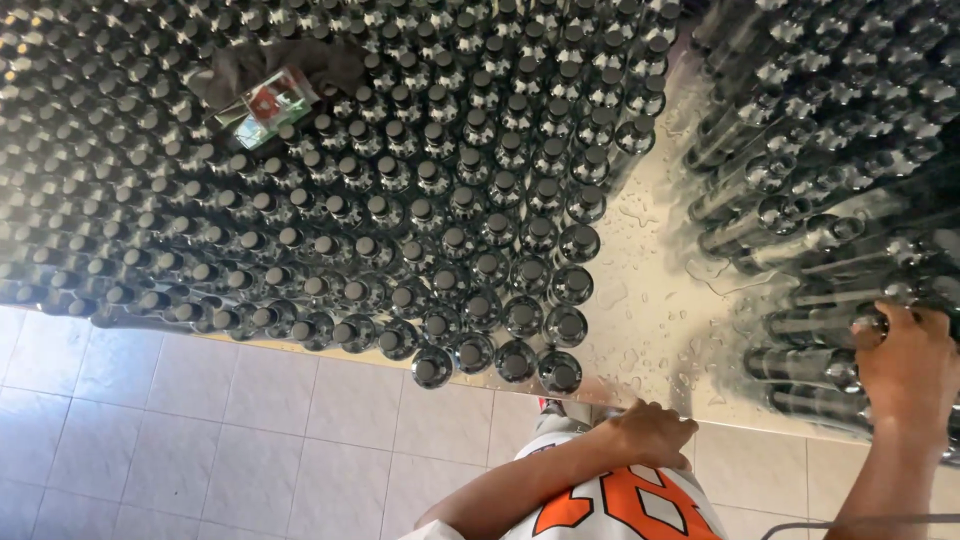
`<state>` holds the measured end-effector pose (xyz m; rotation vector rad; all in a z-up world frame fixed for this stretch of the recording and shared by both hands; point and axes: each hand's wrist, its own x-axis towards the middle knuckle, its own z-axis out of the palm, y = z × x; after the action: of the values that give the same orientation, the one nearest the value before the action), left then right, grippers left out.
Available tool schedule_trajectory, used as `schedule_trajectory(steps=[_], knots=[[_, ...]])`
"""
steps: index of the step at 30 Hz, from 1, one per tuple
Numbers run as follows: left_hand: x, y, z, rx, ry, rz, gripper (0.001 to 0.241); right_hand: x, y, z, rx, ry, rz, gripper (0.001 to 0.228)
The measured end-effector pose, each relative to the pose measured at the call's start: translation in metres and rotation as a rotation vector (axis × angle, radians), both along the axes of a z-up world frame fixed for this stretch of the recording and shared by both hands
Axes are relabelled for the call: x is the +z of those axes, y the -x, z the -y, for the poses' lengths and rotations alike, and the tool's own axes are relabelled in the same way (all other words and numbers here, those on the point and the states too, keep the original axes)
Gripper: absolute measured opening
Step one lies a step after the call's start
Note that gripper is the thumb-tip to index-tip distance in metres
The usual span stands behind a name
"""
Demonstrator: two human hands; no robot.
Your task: Using a handheld capping tool to seal water bottles and arranging them on a production table.
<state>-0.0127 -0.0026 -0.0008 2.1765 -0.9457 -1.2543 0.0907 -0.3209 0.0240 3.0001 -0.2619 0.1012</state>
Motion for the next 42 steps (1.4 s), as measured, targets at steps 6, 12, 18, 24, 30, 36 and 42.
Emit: schedule_trajectory(steps=[6, 12, 18, 24, 30, 36, 42], knots=[[-0.005, 0.005, 0.011, -0.023, -0.024, -0.012, 0.062, -0.003, -0.009, 0.018, 0.012, 0.031, 0.077, 0.046], [-0.005, 0.002, 0.014, 0.032, 0.095, -0.049, 0.089, 0.019, -0.027, 0.021, -0.169, -0.131, -0.189, 0.056], [0.006, 0.0, 0.025, 0.179, 0.173, 0.013, 0.072, 0.033, -0.019, 0.011, -0.016, -0.218, -0.061, 0.045], [0.014, 0.006, 0.05, 0.181, 0.111, 0.026, 0.068, 0.059, -0.012, 0.004, -0.032, -0.319, -0.196, 0.045], [0.006, 0.015, 0.07, 0.205, 0.072, 0.043, 0.067, 0.041, -0.02, 0.018, 0.094, -0.269, -0.195, 0.04], [0.0, 0.037, 0.071, 0.374, 0.123, -0.003, 0.066, 0.037, -0.022, 0.027, 0.156, -0.288, -0.216, 0.041], [0.024, 0.065, 0.057, 0.691, 0.121, -0.108, 0.061, 0.096, -0.048, 0.039, 0.184, -0.281, -0.164, 0.05]])
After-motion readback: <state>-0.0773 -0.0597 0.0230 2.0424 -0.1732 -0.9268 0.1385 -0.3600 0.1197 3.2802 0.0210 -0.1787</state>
